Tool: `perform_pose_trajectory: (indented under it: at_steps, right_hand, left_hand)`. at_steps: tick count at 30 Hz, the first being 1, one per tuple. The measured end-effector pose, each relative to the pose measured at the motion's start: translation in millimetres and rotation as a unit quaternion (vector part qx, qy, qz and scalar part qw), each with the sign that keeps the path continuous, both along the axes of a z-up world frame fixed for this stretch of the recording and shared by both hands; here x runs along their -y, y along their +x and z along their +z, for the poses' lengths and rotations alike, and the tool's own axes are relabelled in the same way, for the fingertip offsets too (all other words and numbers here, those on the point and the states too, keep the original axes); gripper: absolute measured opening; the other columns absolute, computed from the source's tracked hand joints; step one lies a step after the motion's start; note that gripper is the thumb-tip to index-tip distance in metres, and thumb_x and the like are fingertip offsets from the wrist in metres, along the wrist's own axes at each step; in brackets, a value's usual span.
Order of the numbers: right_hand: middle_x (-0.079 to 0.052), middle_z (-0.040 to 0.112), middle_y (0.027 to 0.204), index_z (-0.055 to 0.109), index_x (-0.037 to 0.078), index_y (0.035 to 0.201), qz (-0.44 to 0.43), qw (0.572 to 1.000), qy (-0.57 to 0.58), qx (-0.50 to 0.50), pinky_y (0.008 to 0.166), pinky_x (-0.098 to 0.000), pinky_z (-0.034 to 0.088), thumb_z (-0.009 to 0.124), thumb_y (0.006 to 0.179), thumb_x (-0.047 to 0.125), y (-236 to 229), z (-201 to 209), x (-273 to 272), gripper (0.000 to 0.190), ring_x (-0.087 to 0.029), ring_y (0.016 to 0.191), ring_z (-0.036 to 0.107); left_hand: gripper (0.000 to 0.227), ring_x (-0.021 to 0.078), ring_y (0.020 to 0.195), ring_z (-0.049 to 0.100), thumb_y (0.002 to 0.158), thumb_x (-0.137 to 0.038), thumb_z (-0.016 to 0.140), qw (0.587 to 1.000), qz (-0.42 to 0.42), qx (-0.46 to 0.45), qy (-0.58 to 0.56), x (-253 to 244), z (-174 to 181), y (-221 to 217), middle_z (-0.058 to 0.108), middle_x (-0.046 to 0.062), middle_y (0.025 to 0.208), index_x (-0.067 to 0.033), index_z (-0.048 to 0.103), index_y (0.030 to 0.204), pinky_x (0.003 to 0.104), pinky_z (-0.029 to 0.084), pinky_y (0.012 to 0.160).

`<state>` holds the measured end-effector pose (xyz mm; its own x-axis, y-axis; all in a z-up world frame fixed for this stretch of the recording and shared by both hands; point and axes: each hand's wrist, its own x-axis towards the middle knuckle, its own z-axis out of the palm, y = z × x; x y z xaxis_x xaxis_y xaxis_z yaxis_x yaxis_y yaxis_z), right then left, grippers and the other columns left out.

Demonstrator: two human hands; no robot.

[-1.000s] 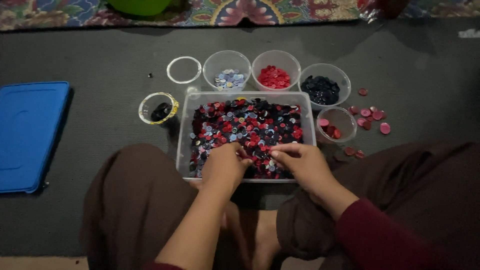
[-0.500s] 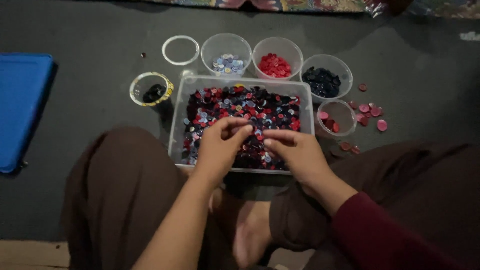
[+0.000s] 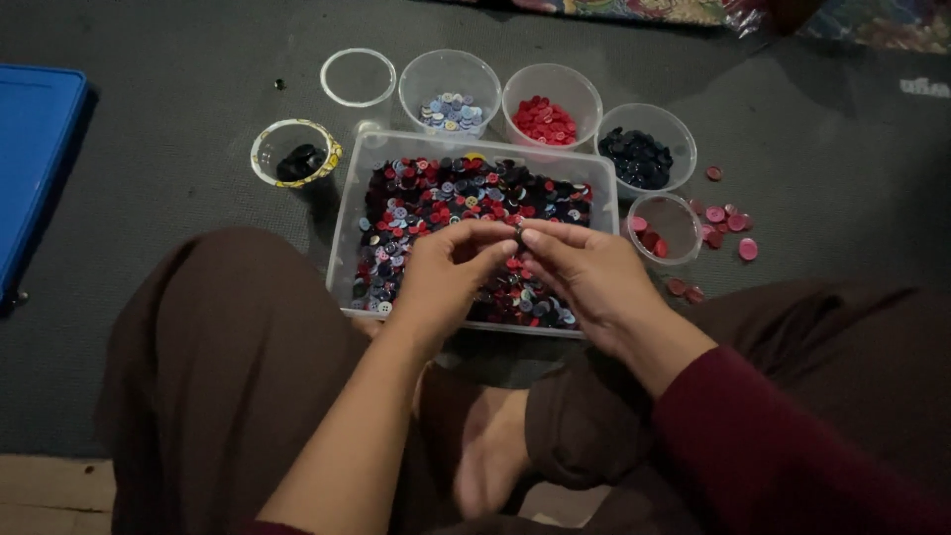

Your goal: Sorting buttons of different colors and sizes from a large bin into smaller plastic cups.

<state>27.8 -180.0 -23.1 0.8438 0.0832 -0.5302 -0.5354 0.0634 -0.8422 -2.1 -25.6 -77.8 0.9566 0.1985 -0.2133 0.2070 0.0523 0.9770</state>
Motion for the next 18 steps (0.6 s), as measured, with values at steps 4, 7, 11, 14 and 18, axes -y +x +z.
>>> perform_pose_trajectory:
  at_steps: [4, 7, 11, 14, 18]
  right_hand:
    - [-0.012, 0.071, 0.112, 0.067, 0.002, 0.132, -0.020, 0.999, 0.045, 0.001, 0.097, -0.0325, 0.057, 0.075, 0.087, 0.009, 0.0, 0.5, 1.8, 0.047, -0.020, 0.101, 0.072]
    - [-0.011, 0.070, 0.111, 0.063, 0.002, 0.137, -0.031, 0.997, 0.065, -0.013, 0.097, -0.0314, 0.057, 0.074, 0.088, 0.009, 1.2, 0.1, 3.8, 0.051, -0.019, 0.102, 0.071]
    - [-0.011, 0.069, 0.112, 0.061, 0.004, 0.139, -0.040, 0.995, 0.081, -0.039, 0.094, -0.0319, 0.058, 0.073, 0.089, 0.008, 4.0, -3.1, 8.3, 0.052, -0.021, 0.100, 0.071]
    - [-0.011, 0.068, 0.113, 0.060, 0.005, 0.140, -0.040, 0.996, 0.074, -0.041, 0.094, -0.0320, 0.058, 0.073, 0.089, 0.008, 4.0, -6.8, 12.2, 0.053, -0.021, 0.101, 0.070]
    - [-0.008, 0.062, 0.113, 0.059, 0.002, 0.141, -0.044, 0.997, 0.065, -0.027, 0.099, -0.0311, 0.055, 0.073, 0.088, 0.005, -1.9, -1.4, 13.6, 0.055, -0.018, 0.104, 0.067]
  left_hand:
    - [0.026, 0.0119, 0.081, 0.072, 0.086, -0.017, 0.081, 1.000, 0.005, -0.015, -0.024, -0.8, 7.4, -0.7, 0.080, 0.009, 0.092, -0.0149, 0.081, 0.112, 0.024, 0.060, 0.069]
    - [0.027, 0.0107, 0.085, 0.070, 0.087, -0.017, 0.080, 0.999, 0.010, -0.007, -0.033, -0.4, 5.3, 0.6, 0.080, 0.008, 0.095, -0.0150, 0.081, 0.114, 0.024, 0.061, 0.073]
    - [0.027, 0.0095, 0.085, 0.068, 0.089, -0.015, 0.076, 0.999, 0.007, -0.014, -0.044, -1.1, 6.8, -1.1, 0.080, 0.009, 0.096, -0.0140, 0.080, 0.116, 0.024, 0.061, 0.075]
    - [0.030, 0.0119, 0.085, 0.071, 0.089, -0.013, 0.076, 0.996, 0.015, -0.025, -0.083, -2.6, 3.0, -0.2, 0.080, 0.013, 0.102, -0.0102, 0.078, 0.119, 0.024, 0.062, 0.078]
    - [0.034, 0.0184, 0.085, 0.077, 0.093, -0.008, 0.069, 0.984, 0.039, -0.052, -0.164, -3.7, 18.1, -3.7, 0.078, 0.021, 0.109, -0.0019, 0.072, 0.127, 0.026, 0.064, 0.079]
